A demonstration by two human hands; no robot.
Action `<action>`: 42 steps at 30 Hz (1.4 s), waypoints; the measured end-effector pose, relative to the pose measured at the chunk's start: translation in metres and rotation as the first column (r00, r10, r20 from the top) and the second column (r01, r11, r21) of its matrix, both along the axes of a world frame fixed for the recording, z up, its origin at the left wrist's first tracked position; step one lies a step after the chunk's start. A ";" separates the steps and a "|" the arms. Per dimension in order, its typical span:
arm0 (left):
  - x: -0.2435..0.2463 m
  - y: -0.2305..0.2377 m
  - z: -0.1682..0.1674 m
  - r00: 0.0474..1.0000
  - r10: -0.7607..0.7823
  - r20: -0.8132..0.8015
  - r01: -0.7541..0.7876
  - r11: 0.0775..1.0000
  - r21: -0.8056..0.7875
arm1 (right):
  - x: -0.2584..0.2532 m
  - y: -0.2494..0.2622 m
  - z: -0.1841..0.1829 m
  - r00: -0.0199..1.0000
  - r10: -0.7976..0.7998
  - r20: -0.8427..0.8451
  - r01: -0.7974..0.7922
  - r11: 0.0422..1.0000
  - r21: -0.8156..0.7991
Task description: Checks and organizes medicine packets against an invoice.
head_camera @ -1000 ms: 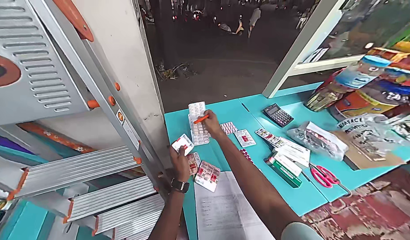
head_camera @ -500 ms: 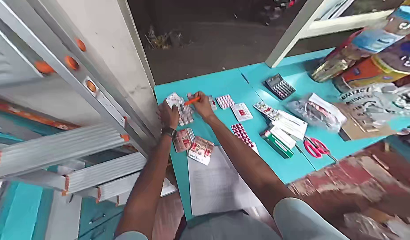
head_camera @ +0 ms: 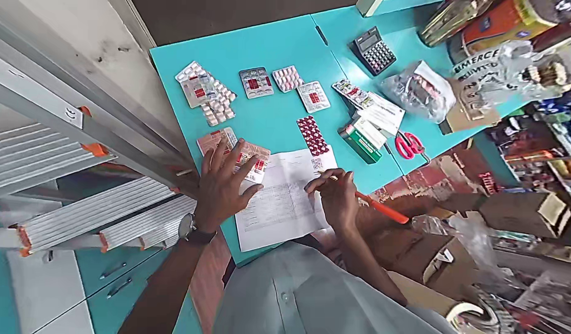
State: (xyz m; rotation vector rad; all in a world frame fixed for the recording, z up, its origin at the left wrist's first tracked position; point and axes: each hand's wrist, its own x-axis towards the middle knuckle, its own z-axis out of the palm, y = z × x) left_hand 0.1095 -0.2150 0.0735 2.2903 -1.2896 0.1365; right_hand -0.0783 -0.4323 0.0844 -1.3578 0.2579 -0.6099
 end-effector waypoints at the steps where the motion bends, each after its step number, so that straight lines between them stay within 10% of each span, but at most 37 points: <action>1: -0.005 -0.001 -0.009 0.999 -0.012 0.043 0.008 0.998 0.069 | -0.006 0.004 -0.007 1.000 0.002 -0.005 -0.002 0.998 -0.065; 7: 0.010 -0.021 -0.032 0.999 -0.014 0.051 0.003 0.977 0.215 | -0.021 0.017 -0.030 0.993 0.055 -0.107 -0.090 0.926 -0.367; 20: 0.037 -0.053 -0.024 0.999 0.049 0.006 -0.049 0.975 0.218 | -0.024 0.013 -0.033 0.992 0.063 -0.107 -0.097 0.932 -0.349; 27: -0.088 -0.007 0.004 0.994 0.002 -0.106 -0.018 0.990 -0.143 | -0.022 0.011 -0.034 0.995 0.096 -0.037 -0.102 0.971 -0.217; 34: -0.165 -0.023 -0.021 0.988 -0.145 -0.047 0.150 0.976 0.159 | -0.021 0.016 -0.029 0.997 -0.033 -0.068 0.025 0.992 -0.122; 42: -0.164 -0.023 -0.023 0.987 -0.157 -0.016 0.157 0.963 0.221 | -0.015 0.014 -0.024 0.956 -0.133 -0.260 -0.015 0.866 -0.500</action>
